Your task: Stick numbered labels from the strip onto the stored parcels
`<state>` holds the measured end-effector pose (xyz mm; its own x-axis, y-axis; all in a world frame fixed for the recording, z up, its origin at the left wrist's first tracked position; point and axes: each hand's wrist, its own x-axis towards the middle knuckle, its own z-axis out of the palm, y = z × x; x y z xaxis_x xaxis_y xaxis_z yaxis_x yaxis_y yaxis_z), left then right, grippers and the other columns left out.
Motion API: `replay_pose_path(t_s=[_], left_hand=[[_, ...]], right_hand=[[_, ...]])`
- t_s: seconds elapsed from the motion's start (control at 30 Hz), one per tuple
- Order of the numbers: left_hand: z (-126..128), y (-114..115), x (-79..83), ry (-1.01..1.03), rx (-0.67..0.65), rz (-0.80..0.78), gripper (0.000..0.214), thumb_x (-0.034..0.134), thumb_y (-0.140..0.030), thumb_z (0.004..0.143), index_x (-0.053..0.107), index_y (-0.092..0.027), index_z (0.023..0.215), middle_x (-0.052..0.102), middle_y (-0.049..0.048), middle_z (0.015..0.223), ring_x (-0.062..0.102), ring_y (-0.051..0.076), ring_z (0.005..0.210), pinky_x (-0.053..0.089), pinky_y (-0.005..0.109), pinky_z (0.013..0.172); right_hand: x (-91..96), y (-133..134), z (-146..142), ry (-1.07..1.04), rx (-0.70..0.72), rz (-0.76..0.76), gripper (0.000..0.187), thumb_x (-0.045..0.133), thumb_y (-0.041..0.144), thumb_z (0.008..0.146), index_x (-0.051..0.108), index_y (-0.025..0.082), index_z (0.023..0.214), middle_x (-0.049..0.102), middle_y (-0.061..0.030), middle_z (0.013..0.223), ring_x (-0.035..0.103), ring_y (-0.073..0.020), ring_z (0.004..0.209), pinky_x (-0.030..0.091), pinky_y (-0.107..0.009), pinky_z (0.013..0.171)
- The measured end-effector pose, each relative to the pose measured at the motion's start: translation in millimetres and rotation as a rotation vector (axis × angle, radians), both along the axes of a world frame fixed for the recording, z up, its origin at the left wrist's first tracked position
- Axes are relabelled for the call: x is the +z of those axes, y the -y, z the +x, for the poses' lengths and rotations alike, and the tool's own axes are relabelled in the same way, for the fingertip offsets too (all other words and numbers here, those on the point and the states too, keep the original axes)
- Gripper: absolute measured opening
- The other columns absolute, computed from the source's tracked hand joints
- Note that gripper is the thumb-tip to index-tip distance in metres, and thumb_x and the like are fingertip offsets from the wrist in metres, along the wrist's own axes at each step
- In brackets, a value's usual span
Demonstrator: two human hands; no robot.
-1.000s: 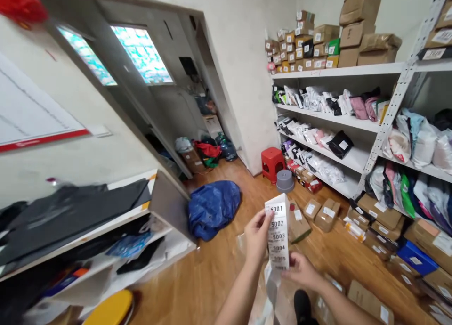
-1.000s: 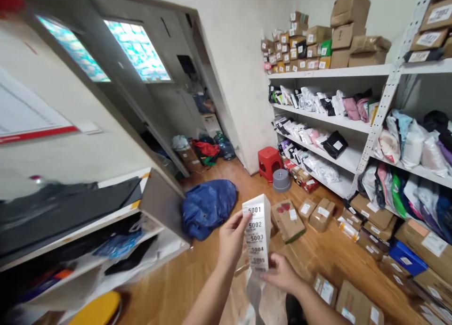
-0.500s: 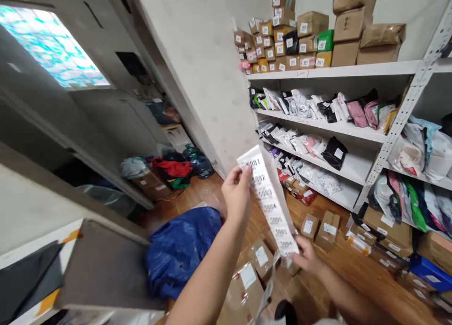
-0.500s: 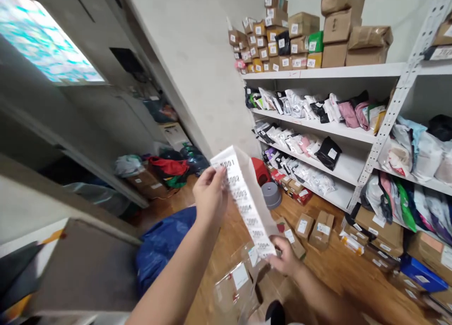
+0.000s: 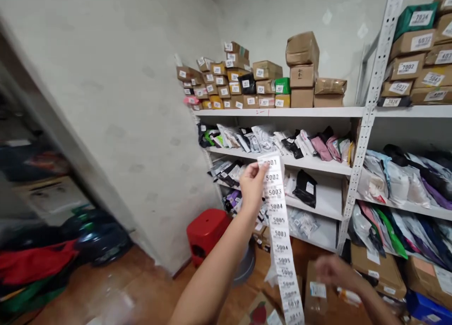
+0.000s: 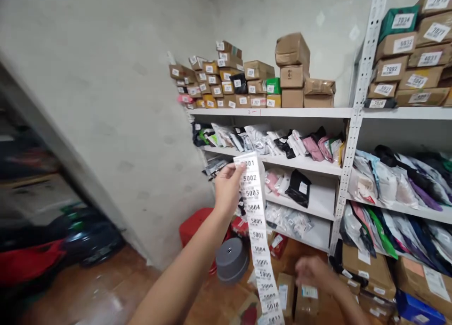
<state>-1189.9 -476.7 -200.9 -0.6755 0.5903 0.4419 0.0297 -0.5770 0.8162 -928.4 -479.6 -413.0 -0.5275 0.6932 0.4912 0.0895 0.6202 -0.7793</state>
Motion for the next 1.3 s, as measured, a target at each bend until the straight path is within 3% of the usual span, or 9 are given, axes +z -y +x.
replay_pose_path(t_s=[0.13,0.2,0.3,0.43,0.83,0.97,1.07,1.13,1.3], left_hand=[[28.5,-24.8,-8.6,-0.319,-0.074,-0.01,0.03,0.082,-0.039,0.068,0.06,-0.018,0.063,0.063,0.0023,0.083,0.058,0.016,0.079,0.047,0.027,0.072],[42.1,-31.5,-11.1,-0.352,-0.237,-0.03,0.035,0.08,-0.042,0.071,0.055,-0.019,0.063,0.062,0.0015,0.08,0.058,0.016,0.075,0.047,0.027,0.069],[54.7,-40.9,-7.5,-0.35,-0.43,-0.092,0.041,0.079,-0.047,0.072,0.05,-0.02,0.065,0.055,-0.0039,0.063,0.051,0.011,0.059,0.041,0.022,0.057],[60.5,-62.1,7.5,-0.327,-0.535,-0.08,0.037,0.081,-0.047,0.071,0.057,-0.019,0.074,0.062,-0.0024,0.067,0.057,0.012,0.063,0.045,0.024,0.061],[28.4,-188.1,19.8,-0.529,-0.489,0.09,0.038,0.064,-0.055,0.084,0.06,-0.02,0.071,0.058,-0.0029,0.061,0.052,0.012,0.056,0.041,0.024,0.055],[-41.5,-273.5,75.9,-0.716,-0.232,0.263,0.029,0.057,-0.045,0.092,0.069,-0.02,0.1,0.071,0.011,0.11,0.063,0.026,0.111,0.046,0.037,0.098],[-105.8,-350.7,136.1,-0.774,0.146,0.199,0.05,0.066,-0.035,0.087,0.058,-0.005,0.127,0.05,0.0245,0.145,0.036,0.035,0.143,0.022,0.045,0.119],[-139.9,-394.4,166.5,-0.824,0.159,0.247,0.063,0.068,-0.032,0.086,0.048,0.0,0.137,0.035,0.0259,0.156,0.021,0.034,0.15,0.01,0.043,0.122],[-179.9,-438.2,167.1,-0.941,0.07,0.269,0.062,0.065,-0.047,0.086,0.058,-0.004,0.13,0.043,0.0277,0.15,0.031,0.039,0.146,0.009,0.053,0.122]], right_hand=[[103.6,-72.5,-16.2,-0.226,-0.158,0.081,0.052,0.062,0.041,0.091,0.052,0.029,0.141,0.062,-0.0124,0.137,0.06,-0.0302,0.125,0.056,-0.048,0.097],[149.3,-91.6,-29.7,-0.324,-0.105,0.158,0.061,0.063,0.041,0.091,0.043,0.031,0.147,0.052,-0.0128,0.148,0.055,-0.0284,0.131,0.055,-0.045,0.098],[190.5,-108.2,-45.6,-0.405,-0.046,0.182,0.039,0.066,0.041,0.089,0.064,0.027,0.125,0.07,-0.0115,0.12,0.07,-0.0238,0.102,0.061,-0.035,0.08],[206.6,-127.1,-50.7,-0.468,-0.118,0.18,0.021,0.07,0.043,0.084,0.075,0.022,0.086,0.075,-0.0066,0.085,0.071,-0.0204,0.077,0.061,-0.031,0.069],[227.7,-208.7,-72.5,-0.485,-0.267,0.222,0.029,0.079,0.047,0.075,0.074,0.022,0.088,0.072,-0.0039,0.075,0.064,-0.0162,0.062,0.056,-0.027,0.055],[239.2,-247.7,-102.0,-0.564,-0.419,0.261,0.027,0.078,0.047,0.076,0.073,0.022,0.087,0.07,-0.0028,0.068,0.06,-0.0152,0.053,0.049,-0.025,0.042],[249.5,-280.5,-130.9,-0.541,-0.464,0.317,0.026,0.079,0.047,0.076,0.074,0.023,0.085,0.071,-0.0038,0.072,0.065,-0.0171,0.06,0.053,-0.026,0.048],[256.1,-300.8,-152.1,-0.515,-0.479,0.361,0.026,0.079,0.047,0.076,0.074,0.023,0.084,0.073,-0.0044,0.073,0.067,-0.018,0.064,0.056,-0.027,0.053],[271.8,-331.4,-201.0,-0.471,-0.577,0.506,0.022,0.076,0.044,0.079,0.075,0.023,0.083,0.075,-0.0052,0.076,0.069,-0.0186,0.066,0.059,-0.028,0.058]])
